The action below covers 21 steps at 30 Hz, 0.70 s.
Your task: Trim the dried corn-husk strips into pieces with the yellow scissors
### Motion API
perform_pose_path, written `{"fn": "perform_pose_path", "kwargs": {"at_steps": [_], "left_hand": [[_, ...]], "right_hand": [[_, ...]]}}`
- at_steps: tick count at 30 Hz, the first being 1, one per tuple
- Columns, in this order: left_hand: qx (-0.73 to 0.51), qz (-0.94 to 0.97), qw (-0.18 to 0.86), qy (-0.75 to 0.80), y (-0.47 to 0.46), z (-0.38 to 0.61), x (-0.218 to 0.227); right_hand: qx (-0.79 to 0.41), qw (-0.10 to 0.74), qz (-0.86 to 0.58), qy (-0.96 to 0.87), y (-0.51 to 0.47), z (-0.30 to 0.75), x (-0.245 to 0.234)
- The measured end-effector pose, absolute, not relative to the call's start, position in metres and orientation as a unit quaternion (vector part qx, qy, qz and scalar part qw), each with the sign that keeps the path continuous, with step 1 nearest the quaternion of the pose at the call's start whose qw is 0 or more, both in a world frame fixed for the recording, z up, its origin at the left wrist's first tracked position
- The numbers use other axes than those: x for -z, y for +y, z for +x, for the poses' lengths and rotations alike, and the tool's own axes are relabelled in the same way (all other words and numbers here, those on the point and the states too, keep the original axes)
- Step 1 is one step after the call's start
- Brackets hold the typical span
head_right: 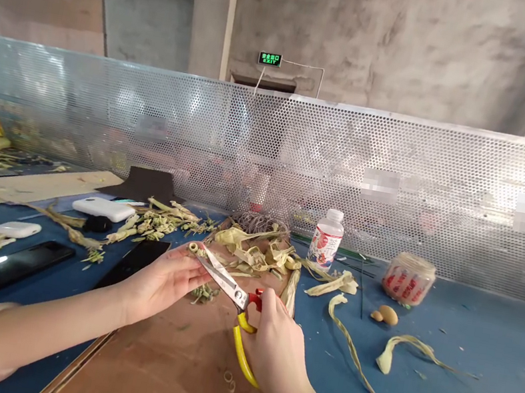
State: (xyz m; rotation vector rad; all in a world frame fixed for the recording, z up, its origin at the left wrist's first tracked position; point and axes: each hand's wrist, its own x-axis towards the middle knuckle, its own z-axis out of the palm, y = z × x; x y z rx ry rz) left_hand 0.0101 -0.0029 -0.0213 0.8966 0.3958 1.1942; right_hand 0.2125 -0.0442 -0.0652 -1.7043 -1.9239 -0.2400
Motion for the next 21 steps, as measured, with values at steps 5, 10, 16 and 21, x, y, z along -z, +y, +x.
{"fn": "perform_pose_path", "kwargs": {"at_steps": [5,10,16,21], "left_hand": [[-0.529,0.424,0.713,0.176,-0.0024,0.0094,0.0238],[-0.526,0.426,0.712,0.187,-0.0028,0.0105,0.0250],[-0.527,0.433,0.708,0.182,-0.0009,0.0104,0.0269],[-0.531,0.410,0.715,0.195,-0.0026,0.0104,0.0244]], "right_hand": [[0.059,0.283,-0.640,-0.712,-0.0489,0.2097,0.0611],[0.061,0.277,-0.641,-0.713,-0.0492,0.2086,0.0601],[0.066,0.263,-0.641,-0.718,-0.0470,0.2087,0.0607],[0.041,0.262,-0.650,-0.712,-0.0451,0.2084,0.0623]]}}
